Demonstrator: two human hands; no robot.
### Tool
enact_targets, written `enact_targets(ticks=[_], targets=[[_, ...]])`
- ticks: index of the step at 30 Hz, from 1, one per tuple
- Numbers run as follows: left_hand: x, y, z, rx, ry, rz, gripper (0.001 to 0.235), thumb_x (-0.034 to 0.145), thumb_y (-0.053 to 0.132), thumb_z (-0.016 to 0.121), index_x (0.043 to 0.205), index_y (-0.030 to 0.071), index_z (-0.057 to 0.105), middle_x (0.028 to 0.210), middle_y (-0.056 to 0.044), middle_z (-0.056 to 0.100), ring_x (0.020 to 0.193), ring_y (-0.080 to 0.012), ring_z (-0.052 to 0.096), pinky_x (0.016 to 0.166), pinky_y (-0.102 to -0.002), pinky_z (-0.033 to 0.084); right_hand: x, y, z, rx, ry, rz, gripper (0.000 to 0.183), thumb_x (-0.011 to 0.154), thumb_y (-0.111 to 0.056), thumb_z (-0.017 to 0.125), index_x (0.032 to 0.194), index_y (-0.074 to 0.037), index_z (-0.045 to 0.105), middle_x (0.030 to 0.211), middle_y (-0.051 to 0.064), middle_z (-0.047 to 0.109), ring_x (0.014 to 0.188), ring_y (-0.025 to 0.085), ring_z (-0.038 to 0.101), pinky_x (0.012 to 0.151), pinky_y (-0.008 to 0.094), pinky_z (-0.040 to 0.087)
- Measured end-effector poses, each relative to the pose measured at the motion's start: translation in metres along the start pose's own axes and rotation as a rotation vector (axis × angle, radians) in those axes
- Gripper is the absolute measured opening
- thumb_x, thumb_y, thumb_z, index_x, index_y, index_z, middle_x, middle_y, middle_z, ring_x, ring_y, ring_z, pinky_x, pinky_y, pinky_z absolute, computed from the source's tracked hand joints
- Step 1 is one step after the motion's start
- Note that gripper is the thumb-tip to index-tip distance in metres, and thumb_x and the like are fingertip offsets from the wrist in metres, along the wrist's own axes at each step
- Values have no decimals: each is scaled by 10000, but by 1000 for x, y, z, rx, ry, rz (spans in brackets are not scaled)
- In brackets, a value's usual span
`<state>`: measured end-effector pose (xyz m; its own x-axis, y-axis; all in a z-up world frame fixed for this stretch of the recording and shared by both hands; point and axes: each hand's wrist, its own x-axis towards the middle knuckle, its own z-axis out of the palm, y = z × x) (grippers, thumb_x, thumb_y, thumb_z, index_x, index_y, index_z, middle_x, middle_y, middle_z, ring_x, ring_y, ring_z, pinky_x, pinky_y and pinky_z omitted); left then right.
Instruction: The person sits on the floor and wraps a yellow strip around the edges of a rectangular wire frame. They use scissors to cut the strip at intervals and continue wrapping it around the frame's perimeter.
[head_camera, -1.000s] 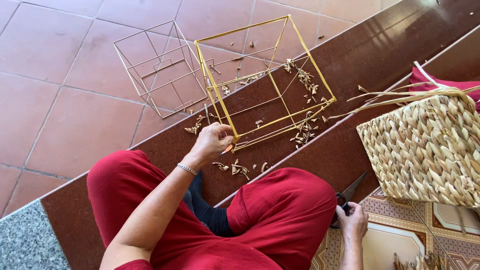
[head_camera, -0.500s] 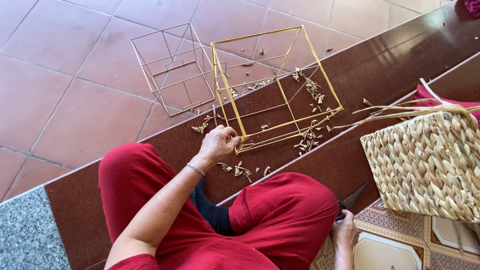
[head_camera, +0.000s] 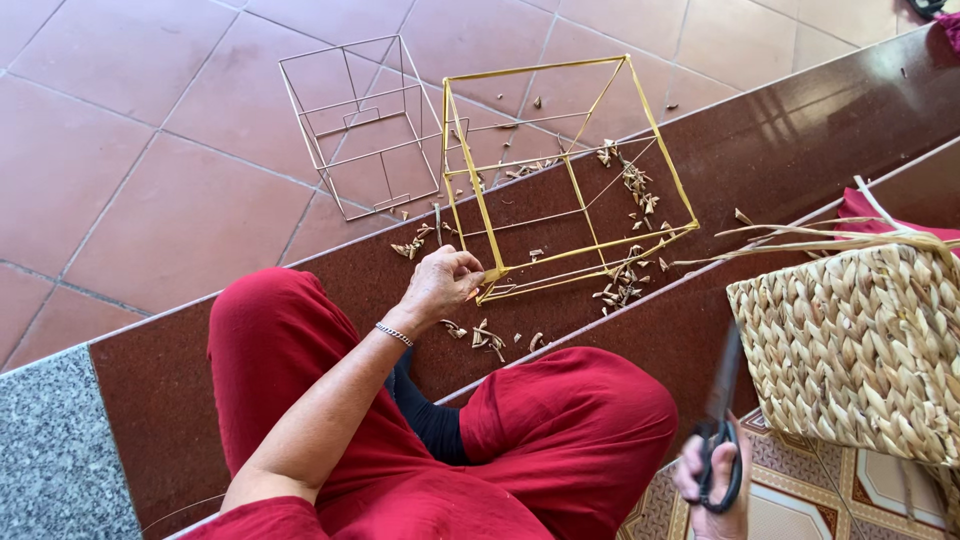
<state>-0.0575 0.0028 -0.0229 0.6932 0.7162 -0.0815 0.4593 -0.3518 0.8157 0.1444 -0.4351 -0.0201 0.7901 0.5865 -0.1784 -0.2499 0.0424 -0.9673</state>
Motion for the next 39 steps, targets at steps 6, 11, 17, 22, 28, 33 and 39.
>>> enact_targets(ticks=[6, 11, 17, 22, 28, 33, 39], targets=[[-2, -4, 3, -29, 15, -18, 153, 878, 261, 773, 928, 117, 784, 858, -54, 636, 804, -193, 667, 750, -361, 545, 8, -16, 116, -65, -656, 224, 1263, 735, -888, 569, 1576, -3, 247, 794, -6, 570, 596, 61, 525, 491, 237, 482], [-3, -9, 7, -68, 56, 16, 141, 868, 232, 773, 925, 104, 790, 850, -63, 645, 794, -189, 681, 744, -353, 551, 4, -6, 169, -194, -684, 292, 1146, 791, -832, 557, 1533, 26, 393, 806, -9, 531, 594, 43, 454, 502, 215, 391], [-3, -10, 8, -96, 61, 42, 138, 860, 216, 773, 919, 92, 785, 845, -66, 657, 773, -189, 680, 716, -345, 555, 24, 3, 191, -152, -649, 257, 978, 828, -774, 579, 1338, 59, 529, 791, -3, 506, 562, 37, 423, 464, 194, 341], [-6, -7, 6, -89, 45, 22, 130, 874, 210, 763, 919, 90, 783, 845, -67, 656, 765, -198, 671, 702, -354, 546, 36, 9, 201, -151, -642, 226, 791, 885, -744, 563, 1084, 22, 564, 772, -13, 490, 569, 24, 422, 463, 175, 340], [-7, -6, 8, -107, 46, 21, 130, 874, 205, 766, 924, 86, 777, 850, -61, 662, 764, -189, 668, 688, -354, 540, 45, 18, 213, -61, -632, 243, 705, 940, -637, 554, 1184, 24, 566, 746, -19, 483, 533, 10, 417, 434, 156, 355], [-8, -3, 6, -104, 43, 13, 127, 874, 201, 767, 913, 80, 766, 847, -64, 664, 752, -193, 669, 681, -349, 540, 47, 30, 214, -65, -571, 304, 665, 932, -496, 617, 1383, -14, 538, 636, -47, 451, 435, 1, 370, 371, 151, 316], [-12, 0, -8, -29, -55, -40, 93, 830, 150, 757, 852, 59, 765, 892, -74, 692, 809, -198, 702, 739, -327, 555, 45, 63, 196, -248, -568, 187, 659, 955, -377, 734, 1412, 69, 573, 768, -45, 542, 591, -3, 455, 470, 151, 345]])
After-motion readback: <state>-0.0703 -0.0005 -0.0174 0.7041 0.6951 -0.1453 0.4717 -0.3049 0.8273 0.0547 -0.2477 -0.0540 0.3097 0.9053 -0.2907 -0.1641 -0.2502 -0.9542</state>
